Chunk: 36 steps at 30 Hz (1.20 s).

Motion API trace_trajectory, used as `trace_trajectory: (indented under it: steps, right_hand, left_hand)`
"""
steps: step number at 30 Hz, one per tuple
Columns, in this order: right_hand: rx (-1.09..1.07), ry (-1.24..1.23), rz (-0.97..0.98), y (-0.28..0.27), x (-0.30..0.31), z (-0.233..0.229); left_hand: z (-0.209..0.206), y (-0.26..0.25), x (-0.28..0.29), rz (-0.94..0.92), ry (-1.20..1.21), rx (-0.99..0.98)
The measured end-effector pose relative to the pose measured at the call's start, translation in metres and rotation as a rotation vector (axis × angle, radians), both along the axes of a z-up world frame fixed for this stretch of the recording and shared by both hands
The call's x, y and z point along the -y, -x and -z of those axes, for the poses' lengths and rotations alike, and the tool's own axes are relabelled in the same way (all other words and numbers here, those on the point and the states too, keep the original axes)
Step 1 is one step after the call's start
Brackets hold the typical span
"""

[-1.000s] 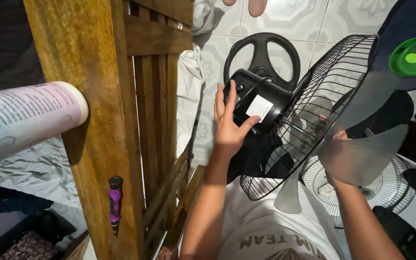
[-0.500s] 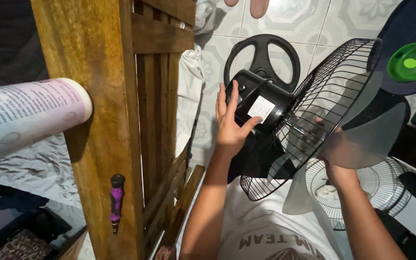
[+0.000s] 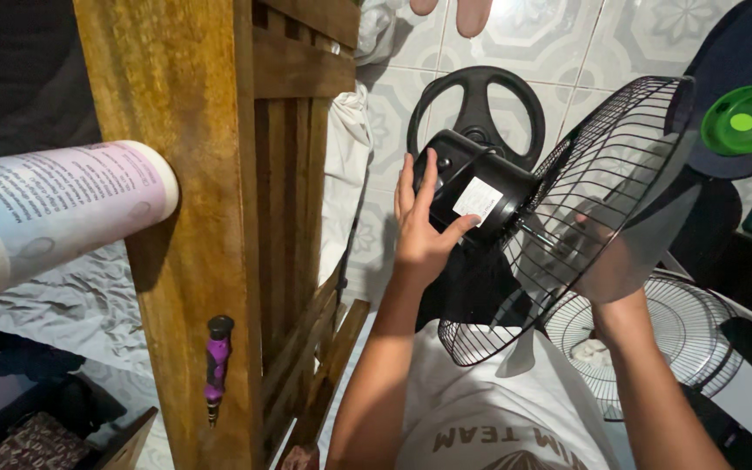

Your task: The person disassembles and reassembles a black electric fan by hand. They remove the front grille, detach the fan blades, then reattach the blades and secure the front grille back onto the fan housing.

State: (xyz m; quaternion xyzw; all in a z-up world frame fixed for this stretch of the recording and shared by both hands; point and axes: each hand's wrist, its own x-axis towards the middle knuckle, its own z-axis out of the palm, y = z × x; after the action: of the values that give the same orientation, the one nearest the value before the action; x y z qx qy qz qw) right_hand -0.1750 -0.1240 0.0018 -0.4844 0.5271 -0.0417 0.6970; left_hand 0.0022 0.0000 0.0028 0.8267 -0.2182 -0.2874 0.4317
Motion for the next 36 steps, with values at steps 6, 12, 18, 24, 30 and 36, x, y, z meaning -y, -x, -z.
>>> trace_trajectory:
  steps: [6,12,18,24,30,36]
  right_hand:
    - [-0.093,-0.161,0.051,-0.004,0.001,0.001]
    - [-0.149,-0.179,0.061,-0.004,0.0,0.011]
    - [-0.051,-0.099,-0.104,-0.011,-0.002,0.016]
    - [-0.005,-0.316,0.147,0.012,-0.007,0.03]
    - [0.203,-0.311,0.174,0.056,-0.011,0.072]
    - [0.104,-0.387,0.157,0.047,-0.003,0.072]
  left_hand:
    - [-0.003,0.0,0.002,-0.008,0.003,-0.018]
    - [-0.005,0.0,0.001,-0.015,0.016,-0.01]
    - [-0.007,0.001,0.0,-0.029,0.031,0.003]
    - [-0.003,0.0,0.0,-0.025,0.049,0.054]
    - [-0.006,0.003,0.002,-0.053,0.044,0.083]
    - [-0.012,-0.004,0.003,-0.025,0.024,0.093]
